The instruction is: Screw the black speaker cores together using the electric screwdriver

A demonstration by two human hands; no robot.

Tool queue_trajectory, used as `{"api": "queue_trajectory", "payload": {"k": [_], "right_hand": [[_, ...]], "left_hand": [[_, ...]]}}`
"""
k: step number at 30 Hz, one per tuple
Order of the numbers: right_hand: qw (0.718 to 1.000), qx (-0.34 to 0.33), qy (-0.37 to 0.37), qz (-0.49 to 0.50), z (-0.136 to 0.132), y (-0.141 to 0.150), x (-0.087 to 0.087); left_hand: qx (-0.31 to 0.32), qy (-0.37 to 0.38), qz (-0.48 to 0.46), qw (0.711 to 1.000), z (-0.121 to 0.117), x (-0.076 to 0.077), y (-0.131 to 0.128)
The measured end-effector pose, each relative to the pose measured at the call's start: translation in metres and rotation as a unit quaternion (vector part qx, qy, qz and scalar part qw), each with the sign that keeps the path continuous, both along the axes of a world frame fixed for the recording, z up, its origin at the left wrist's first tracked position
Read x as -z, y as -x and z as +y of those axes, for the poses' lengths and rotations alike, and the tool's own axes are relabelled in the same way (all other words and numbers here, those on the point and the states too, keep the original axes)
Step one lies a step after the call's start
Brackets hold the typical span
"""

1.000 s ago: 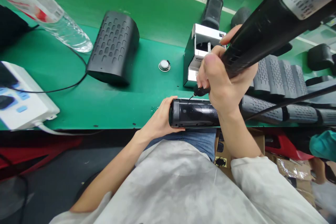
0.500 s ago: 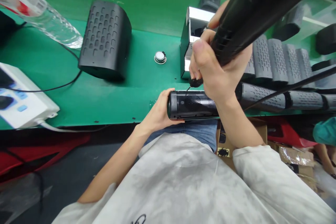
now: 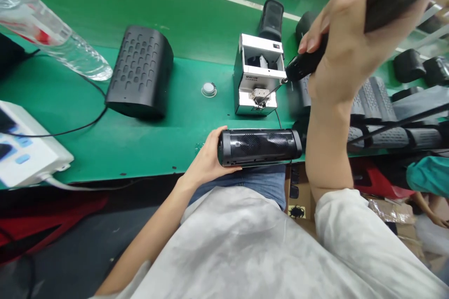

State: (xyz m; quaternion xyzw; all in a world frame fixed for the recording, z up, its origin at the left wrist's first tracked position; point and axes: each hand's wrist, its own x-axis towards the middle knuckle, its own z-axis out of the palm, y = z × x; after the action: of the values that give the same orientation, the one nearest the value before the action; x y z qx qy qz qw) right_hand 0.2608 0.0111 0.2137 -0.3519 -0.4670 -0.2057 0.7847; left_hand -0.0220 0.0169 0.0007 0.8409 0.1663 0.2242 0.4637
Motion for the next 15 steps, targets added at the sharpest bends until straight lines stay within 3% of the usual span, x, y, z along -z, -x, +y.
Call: {"api": "queue_trajectory", "payload": {"k": [6,9,13,15], "right_hand": [[1.000,-0.024,-0.007,0.000,0.023,-0.004,0.019],[0.999,-0.035,0.001,0.023,0.017,-0.005,0.020],[0.993,-0.014,0.110,0.045,0.005,-0.003,0.022],[0.995,-0.023,0.091,0.039,-0.003,0.000,0.020]], "left_hand": [[0.009,0.005,0.009,1.000,0.000,-0.005,0.002],[0.011,0.011,0.014,1.000,0.000,-0.006,0.003],[0.011,0.016,0.020,1.000,0.000,-0.008,0.004],[0.013,0.018,0.024,0.999,0.000,-0.008,0.004]]}}
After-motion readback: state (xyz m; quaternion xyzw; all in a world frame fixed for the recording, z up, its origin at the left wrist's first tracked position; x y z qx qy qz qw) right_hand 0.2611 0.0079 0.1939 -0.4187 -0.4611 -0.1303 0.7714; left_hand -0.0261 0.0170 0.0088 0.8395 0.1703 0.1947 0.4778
